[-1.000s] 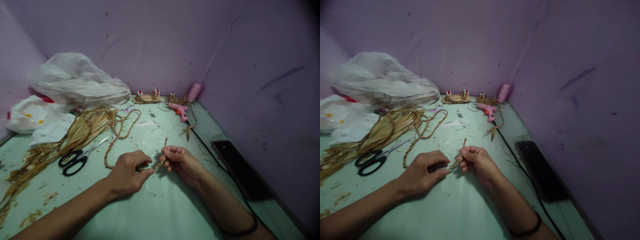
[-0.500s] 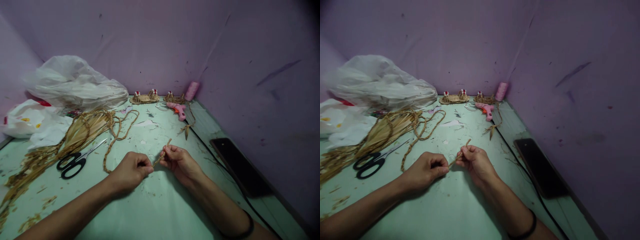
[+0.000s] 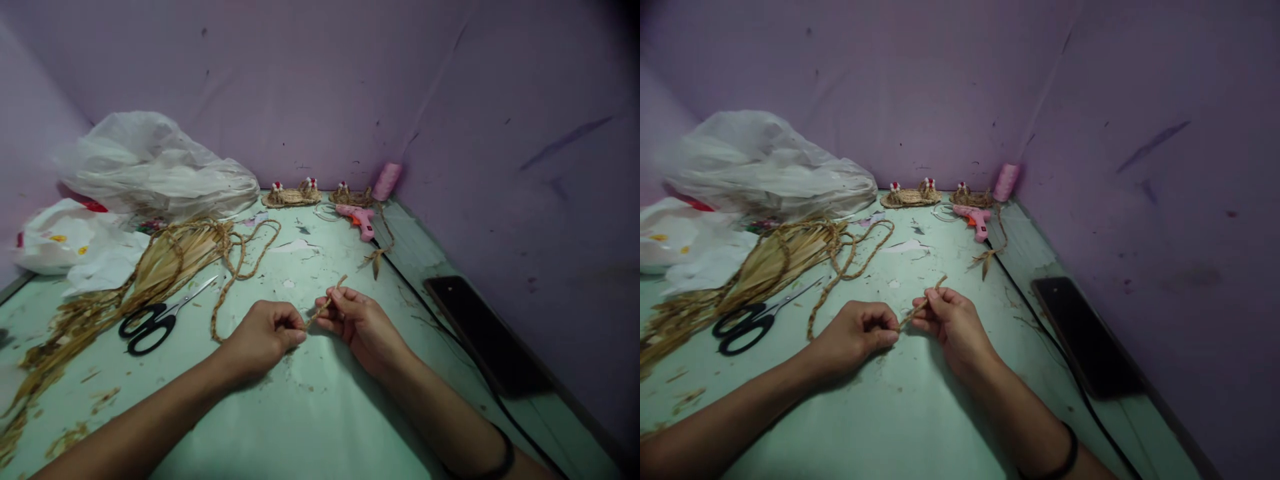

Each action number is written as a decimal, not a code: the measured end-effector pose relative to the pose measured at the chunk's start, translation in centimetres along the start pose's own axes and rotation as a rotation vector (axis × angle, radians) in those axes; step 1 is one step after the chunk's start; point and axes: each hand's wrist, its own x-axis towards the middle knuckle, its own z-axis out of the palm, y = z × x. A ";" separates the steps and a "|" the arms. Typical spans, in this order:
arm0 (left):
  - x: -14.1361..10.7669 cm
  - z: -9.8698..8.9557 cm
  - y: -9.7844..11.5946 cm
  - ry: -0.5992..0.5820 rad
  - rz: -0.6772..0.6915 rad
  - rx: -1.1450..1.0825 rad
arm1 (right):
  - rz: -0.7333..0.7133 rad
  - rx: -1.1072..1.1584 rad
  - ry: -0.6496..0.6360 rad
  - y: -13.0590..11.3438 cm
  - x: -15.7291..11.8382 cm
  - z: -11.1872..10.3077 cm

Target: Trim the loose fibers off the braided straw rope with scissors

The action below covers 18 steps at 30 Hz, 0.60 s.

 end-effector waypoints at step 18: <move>0.4 -1.5 0.9 -0.153 -0.036 0.029 | -0.070 -0.173 -0.026 1.1 -0.1 0.2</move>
